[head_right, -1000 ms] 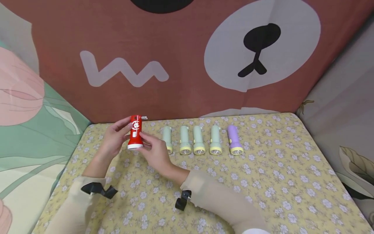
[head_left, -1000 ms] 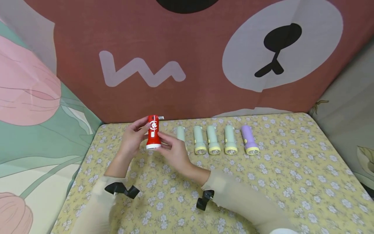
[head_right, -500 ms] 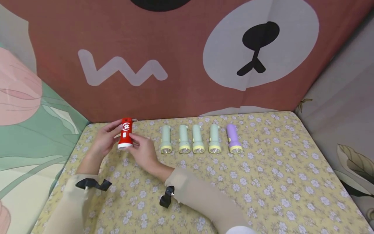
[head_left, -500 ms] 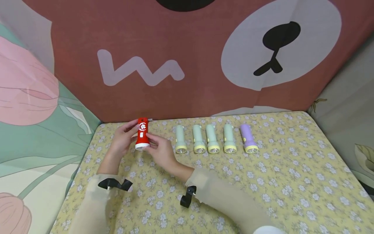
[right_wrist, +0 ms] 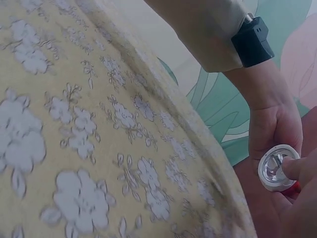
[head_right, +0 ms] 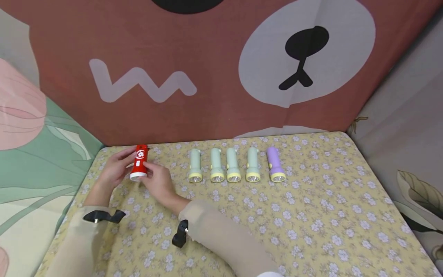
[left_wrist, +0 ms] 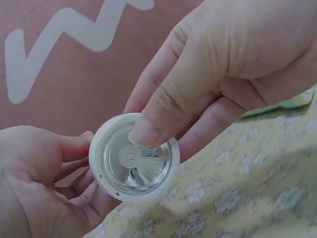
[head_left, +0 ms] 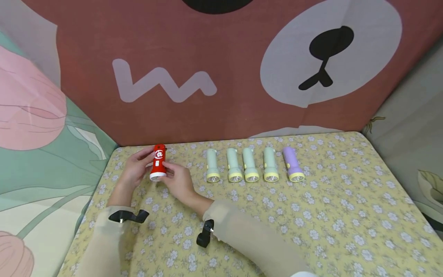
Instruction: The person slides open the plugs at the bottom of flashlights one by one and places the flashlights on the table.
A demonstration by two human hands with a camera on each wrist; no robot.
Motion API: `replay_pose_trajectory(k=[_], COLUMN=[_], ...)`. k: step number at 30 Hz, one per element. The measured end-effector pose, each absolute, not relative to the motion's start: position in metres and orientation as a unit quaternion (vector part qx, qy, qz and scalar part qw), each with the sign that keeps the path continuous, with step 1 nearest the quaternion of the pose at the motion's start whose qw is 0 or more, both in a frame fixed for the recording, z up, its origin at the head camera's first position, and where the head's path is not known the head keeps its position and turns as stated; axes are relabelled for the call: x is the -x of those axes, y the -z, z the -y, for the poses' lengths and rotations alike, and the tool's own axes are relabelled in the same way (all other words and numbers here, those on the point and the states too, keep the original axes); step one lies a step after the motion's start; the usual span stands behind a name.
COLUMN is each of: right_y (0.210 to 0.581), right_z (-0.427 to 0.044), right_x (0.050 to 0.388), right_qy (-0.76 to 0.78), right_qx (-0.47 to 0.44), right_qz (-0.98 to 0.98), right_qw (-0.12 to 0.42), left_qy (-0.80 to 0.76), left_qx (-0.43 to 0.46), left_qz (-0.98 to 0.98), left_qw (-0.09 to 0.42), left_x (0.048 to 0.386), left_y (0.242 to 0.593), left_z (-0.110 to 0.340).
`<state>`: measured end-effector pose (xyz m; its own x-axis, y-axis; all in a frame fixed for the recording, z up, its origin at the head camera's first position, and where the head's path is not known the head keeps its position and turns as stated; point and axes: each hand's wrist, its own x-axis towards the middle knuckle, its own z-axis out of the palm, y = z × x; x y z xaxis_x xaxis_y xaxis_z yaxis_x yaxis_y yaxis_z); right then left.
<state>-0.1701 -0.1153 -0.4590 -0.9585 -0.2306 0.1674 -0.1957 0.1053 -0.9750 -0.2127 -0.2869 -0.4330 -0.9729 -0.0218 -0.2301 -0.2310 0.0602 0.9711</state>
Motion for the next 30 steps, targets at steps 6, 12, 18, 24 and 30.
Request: replay_pose_trajectory(k=[6,12,18,24,30], right_y=[0.467,0.481,0.496,0.507,0.510], right_z=[0.127,0.137,0.141,0.142,0.142], right_x=[0.169,0.169,0.171,0.174,0.175], right_qy=[0.651,0.665,0.680,0.691,0.651], right_qx=[0.112,0.091,0.089,0.105,0.137], right_qz=[-0.750,-0.739,-0.725,-0.714,-0.746], right_qw=[0.035,0.048,0.056,0.046,0.038], left_qy=[-0.643,-0.615,-0.611,-0.607,-0.581], left_qx=[0.097,0.097,0.099,0.101,0.110], left_qz=[-0.754,-0.777,-0.779,-0.781,-0.799], left_qw=[0.095,0.100,0.099,0.107,0.111], left_x=[0.214,0.217,0.219,0.220,0.223], left_y=[0.442,0.455,0.468,0.476,0.476], left_z=[0.297,0.304,0.309,0.311,0.313])
